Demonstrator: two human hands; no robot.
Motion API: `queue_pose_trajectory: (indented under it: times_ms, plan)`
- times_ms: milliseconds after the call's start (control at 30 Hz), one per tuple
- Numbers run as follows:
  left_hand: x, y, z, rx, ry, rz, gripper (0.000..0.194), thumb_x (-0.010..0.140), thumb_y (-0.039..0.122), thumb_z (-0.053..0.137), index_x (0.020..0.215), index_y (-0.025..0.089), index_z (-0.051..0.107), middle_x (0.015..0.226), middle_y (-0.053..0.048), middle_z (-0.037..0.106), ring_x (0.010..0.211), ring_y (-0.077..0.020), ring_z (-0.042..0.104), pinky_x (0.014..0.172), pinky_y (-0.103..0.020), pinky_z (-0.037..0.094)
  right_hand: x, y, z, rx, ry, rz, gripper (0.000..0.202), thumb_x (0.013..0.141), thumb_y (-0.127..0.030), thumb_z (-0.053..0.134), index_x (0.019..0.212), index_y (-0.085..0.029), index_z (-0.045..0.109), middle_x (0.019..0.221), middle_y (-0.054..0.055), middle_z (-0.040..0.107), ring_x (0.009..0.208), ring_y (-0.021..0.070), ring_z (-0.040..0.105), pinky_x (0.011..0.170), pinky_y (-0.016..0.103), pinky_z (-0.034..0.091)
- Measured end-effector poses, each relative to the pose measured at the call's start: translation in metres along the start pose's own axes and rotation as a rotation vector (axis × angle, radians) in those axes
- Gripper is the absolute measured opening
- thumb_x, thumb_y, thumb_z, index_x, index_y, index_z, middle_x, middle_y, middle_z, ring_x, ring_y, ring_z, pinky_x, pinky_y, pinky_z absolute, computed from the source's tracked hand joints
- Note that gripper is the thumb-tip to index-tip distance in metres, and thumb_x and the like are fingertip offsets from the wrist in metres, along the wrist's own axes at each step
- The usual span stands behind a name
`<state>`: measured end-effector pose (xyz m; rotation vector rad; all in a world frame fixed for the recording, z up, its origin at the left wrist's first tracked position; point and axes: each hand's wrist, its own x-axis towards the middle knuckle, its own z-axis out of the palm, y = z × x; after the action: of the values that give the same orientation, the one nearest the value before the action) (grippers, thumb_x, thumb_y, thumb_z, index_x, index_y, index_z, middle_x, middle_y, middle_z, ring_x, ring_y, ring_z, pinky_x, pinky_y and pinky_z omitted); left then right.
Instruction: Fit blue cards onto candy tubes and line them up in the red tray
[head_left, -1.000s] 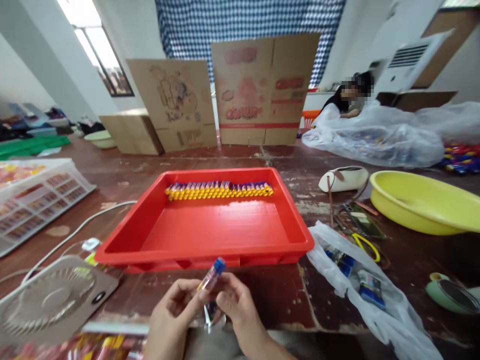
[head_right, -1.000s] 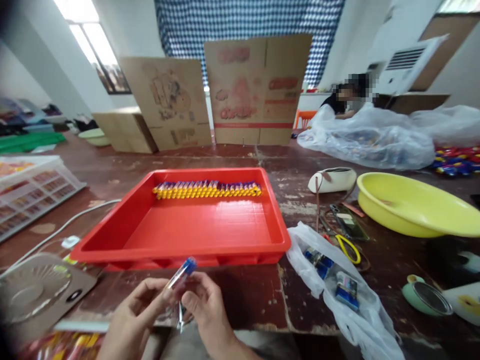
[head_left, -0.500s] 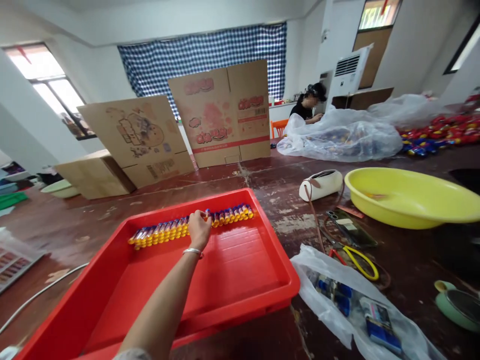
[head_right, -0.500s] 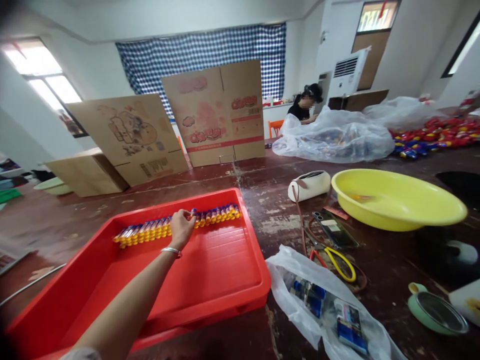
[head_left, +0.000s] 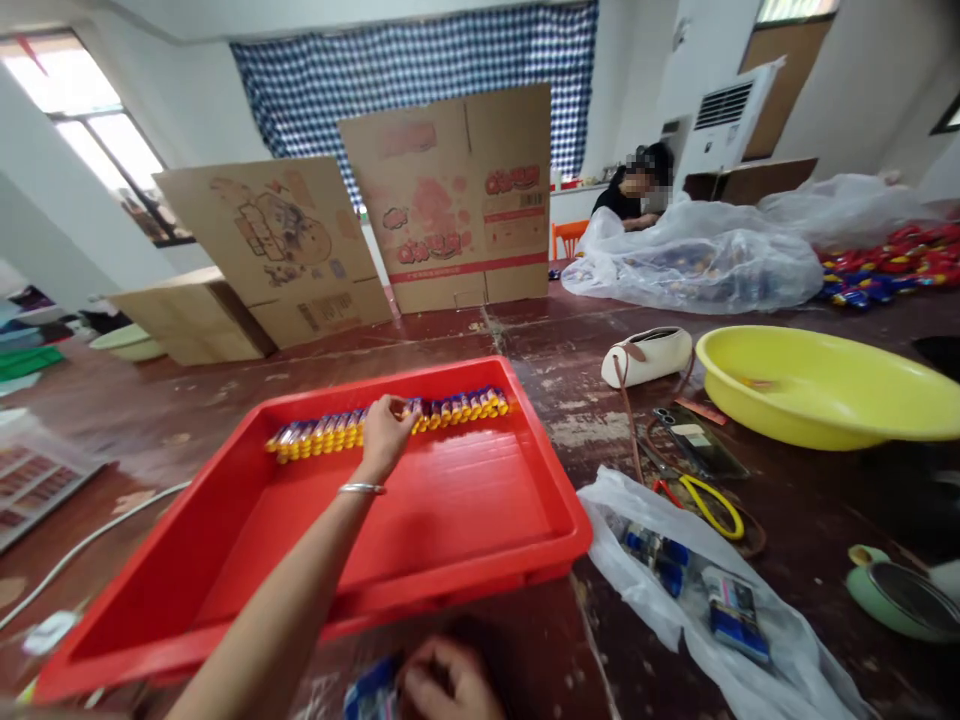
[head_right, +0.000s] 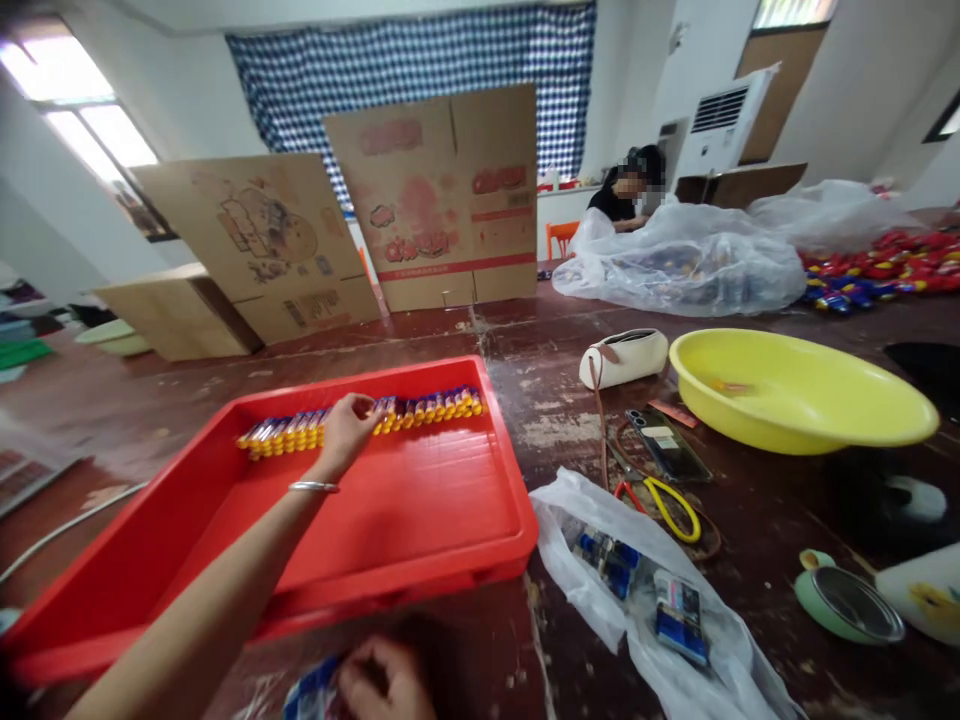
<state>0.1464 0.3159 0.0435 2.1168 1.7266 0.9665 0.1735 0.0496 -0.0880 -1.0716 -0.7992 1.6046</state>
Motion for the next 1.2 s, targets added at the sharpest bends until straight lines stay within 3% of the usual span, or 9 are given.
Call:
queue_pose_trajectory:
  times_ms: [100, 167, 233, 333, 433, 633, 933, 1067, 1200]
  plan:
    - [-0.065, -0.012, -0.068, -0.088, 0.030, 0.006, 0.016, 0.086, 0.031, 0.060, 0.096, 0.019, 0.066, 0.089, -0.001, 0.071, 0.080, -0.0150, 0.066, 0.076, -0.025, 0.051, -0.002, 0.000, -0.004, -0.163, 0.105, -0.101, 0.046, 0.084, -0.065, 0.060, 0.074, -0.020, 0.059, 0.059, -0.002, 0.056, 0.045, 0.0119, 0.050, 0.046, 0.024, 0.038]
    - [-0.127, -0.032, -0.106, -0.146, 0.084, 0.040, 0.017, 0.085, 0.036, 0.061, 0.091, 0.022, 0.067, 0.081, 0.000, 0.071, 0.074, -0.0158, 0.066, 0.073, -0.025, 0.051, -0.002, -0.005, -0.007, -0.431, 0.104, -0.183, 0.032, 0.091, -0.048, 0.057, 0.076, -0.020, 0.063, 0.062, 0.000, 0.061, 0.052, 0.0144, 0.055, 0.053, 0.025, 0.041]
    - [-0.196, -0.055, -0.126, -0.149, 0.082, 0.024, 0.015, 0.082, 0.037, 0.064, 0.084, 0.024, 0.070, 0.074, -0.001, 0.072, 0.068, -0.0179, 0.066, 0.069, -0.027, 0.051, -0.002, -0.011, -0.008, -0.699, 0.074, -0.233, 0.019, 0.092, -0.030, 0.057, 0.079, -0.020, 0.067, 0.073, 0.004, 0.070, 0.065, 0.0178, 0.062, 0.063, 0.027, 0.044]
    - [-0.287, -0.087, -0.122, -0.118, -0.116, -0.018, 0.015, 0.083, 0.035, 0.062, 0.087, 0.027, 0.074, 0.082, -0.005, 0.077, 0.074, -0.0226, 0.069, 0.069, -0.031, 0.054, -0.001, -0.018, -0.001, -0.962, 0.026, -0.221, 0.015, 0.090, -0.025, 0.060, 0.080, -0.020, 0.071, 0.082, 0.007, 0.075, 0.074, 0.0205, 0.066, 0.070, 0.028, 0.043]
    - [-0.340, -0.105, -0.094, -0.034, -0.186, 0.084, 0.026, 0.089, 0.028, 0.054, 0.109, 0.025, 0.072, 0.109, -0.009, 0.076, 0.099, -0.0263, 0.070, 0.085, -0.038, 0.057, 0.000, -0.020, 0.011, -1.058, 0.041, -0.197, 0.014, 0.086, -0.032, 0.068, 0.078, -0.021, 0.070, 0.077, 0.006, 0.075, 0.070, 0.0201, 0.066, 0.067, 0.028, 0.042]
    - [-0.362, -0.108, -0.065, 0.196, -0.188, 0.266, 0.040, 0.091, 0.014, 0.047, 0.127, 0.017, 0.064, 0.132, -0.011, 0.067, 0.113, -0.0301, 0.064, 0.096, -0.047, 0.055, 0.002, -0.014, 0.019, -1.019, 0.014, -0.268, 0.022, 0.087, -0.028, 0.064, 0.067, -0.020, 0.068, 0.070, 0.002, 0.071, 0.064, 0.0172, 0.061, 0.065, 0.027, 0.041]
    - [-0.369, -0.092, -0.064, 0.221, -0.257, 0.192, 0.044, 0.092, 0.011, 0.045, 0.135, 0.017, 0.055, 0.138, -0.014, 0.062, 0.119, -0.0300, 0.059, 0.093, -0.046, 0.053, -0.003, -0.015, 0.000, -0.917, -0.126, -0.330, 0.040, 0.094, -0.041, 0.050, 0.061, -0.019, 0.057, 0.065, 0.001, 0.057, 0.064, 0.0163, 0.052, 0.063, 0.027, 0.039]
    - [-0.359, -0.097, -0.104, 0.220, -0.320, 0.117, 0.040, 0.094, 0.016, 0.045, 0.131, 0.022, 0.056, 0.135, -0.011, 0.062, 0.117, -0.0246, 0.059, 0.095, -0.039, 0.052, -0.004, -0.010, -0.009, -0.777, 0.018, -0.336, 0.041, 0.087, -0.050, 0.060, 0.061, -0.020, 0.052, 0.059, -0.002, 0.048, 0.058, 0.0145, 0.044, 0.056, 0.026, 0.037]
    - [-0.361, -0.147, -0.172, 0.368, -0.361, -0.120, 0.037, 0.089, 0.008, 0.040, 0.111, 0.023, 0.066, 0.113, -0.012, 0.065, 0.106, -0.0263, 0.060, 0.087, -0.039, 0.051, -0.005, -0.004, -0.018, -0.491, 0.121, -0.240, 0.035, 0.079, -0.051, 0.070, 0.074, -0.019, 0.058, 0.062, -0.003, 0.052, 0.053, 0.0122, 0.044, 0.048, 0.024, 0.034]
